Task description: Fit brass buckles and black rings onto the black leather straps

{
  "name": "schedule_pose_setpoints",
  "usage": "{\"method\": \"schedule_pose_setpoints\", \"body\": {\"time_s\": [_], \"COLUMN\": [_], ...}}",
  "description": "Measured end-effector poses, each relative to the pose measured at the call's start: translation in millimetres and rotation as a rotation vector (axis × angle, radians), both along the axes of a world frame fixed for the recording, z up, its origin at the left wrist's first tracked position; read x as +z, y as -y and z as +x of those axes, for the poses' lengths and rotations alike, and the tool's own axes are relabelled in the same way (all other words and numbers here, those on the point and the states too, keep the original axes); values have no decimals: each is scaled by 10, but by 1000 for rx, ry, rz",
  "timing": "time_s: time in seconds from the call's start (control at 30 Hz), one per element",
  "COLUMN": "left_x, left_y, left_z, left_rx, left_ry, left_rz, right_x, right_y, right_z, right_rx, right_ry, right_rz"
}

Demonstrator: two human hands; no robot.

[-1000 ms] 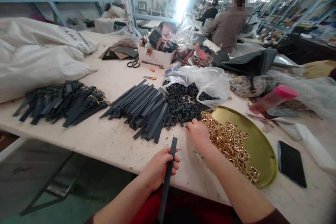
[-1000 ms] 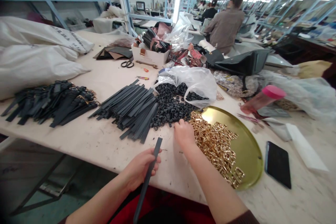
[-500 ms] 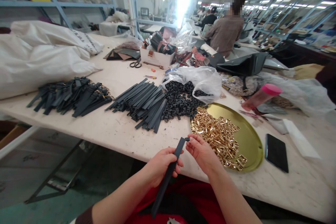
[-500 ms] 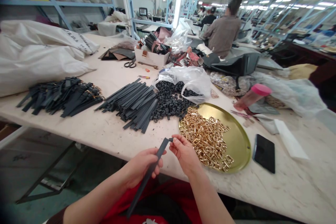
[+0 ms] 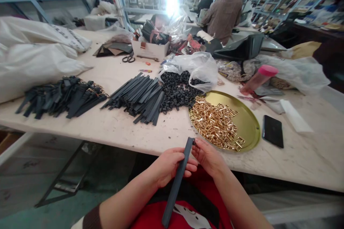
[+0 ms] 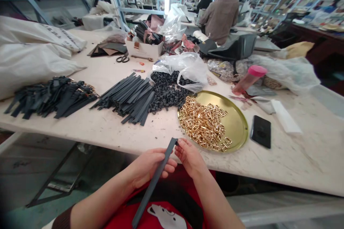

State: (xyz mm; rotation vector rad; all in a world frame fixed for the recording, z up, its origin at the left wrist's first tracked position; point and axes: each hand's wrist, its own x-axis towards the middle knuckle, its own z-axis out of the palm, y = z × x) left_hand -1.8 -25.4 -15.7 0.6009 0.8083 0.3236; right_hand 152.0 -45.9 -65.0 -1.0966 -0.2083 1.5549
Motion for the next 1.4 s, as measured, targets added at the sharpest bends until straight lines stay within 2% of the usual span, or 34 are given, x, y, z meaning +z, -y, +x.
{"method": "schedule_pose_setpoints", "body": {"time_s": [0.13, 0.3, 0.37, 0.5, 0.6, 0.7, 0.8, 0.93, 1.03, 1.13, 1.23, 1.33, 1.4], "left_x": [21, 28, 6, -29, 15, 86, 90, -23, -100, -145, -180, -196, -196], "left_y": [36, -41, -105, -193, -201, -196, -202, -252, -354, -481, -567, -595, -599], "left_z": [27, -18, -53, -97, -101, -119, -142, -128, -105, -72, 2, 83, 99], "left_rx": [-45, -145, -198, -337, -390, -452, -491, -302, -184, -94, 14, 28, 23], "left_ry": [-24, -137, -202, -396, -504, -433, -339, -353, -372, -421, -426, -343, -328], "left_rz": [25, 160, 298, 709, 894, 829, 717, 819, 920, 835, 550, 382, 369], "right_x": [11, 96, 139, 205, 224, 226, 197, 81, 33, 115, 242, 254, 192], "right_y": [33, 58, 69, 98, 106, 80, 38, -20, -136, -405, -814, -1230, -1435], "right_z": [32, 41, 28, -33, -56, -21, -8, -91, -7, 292, 563, 605, 552], "right_rx": [-3, 110, 173, 244, 310, 348, 284, 262, 276, 237, 191, 337, 409], "right_ry": [18, 150, 275, 554, 616, 633, 643, 686, 780, 1093, 1580, 1932, 2008], "right_rz": [-23, 32, 84, 181, 212, 226, 218, 230, 281, 278, 216, 215, 225]}}
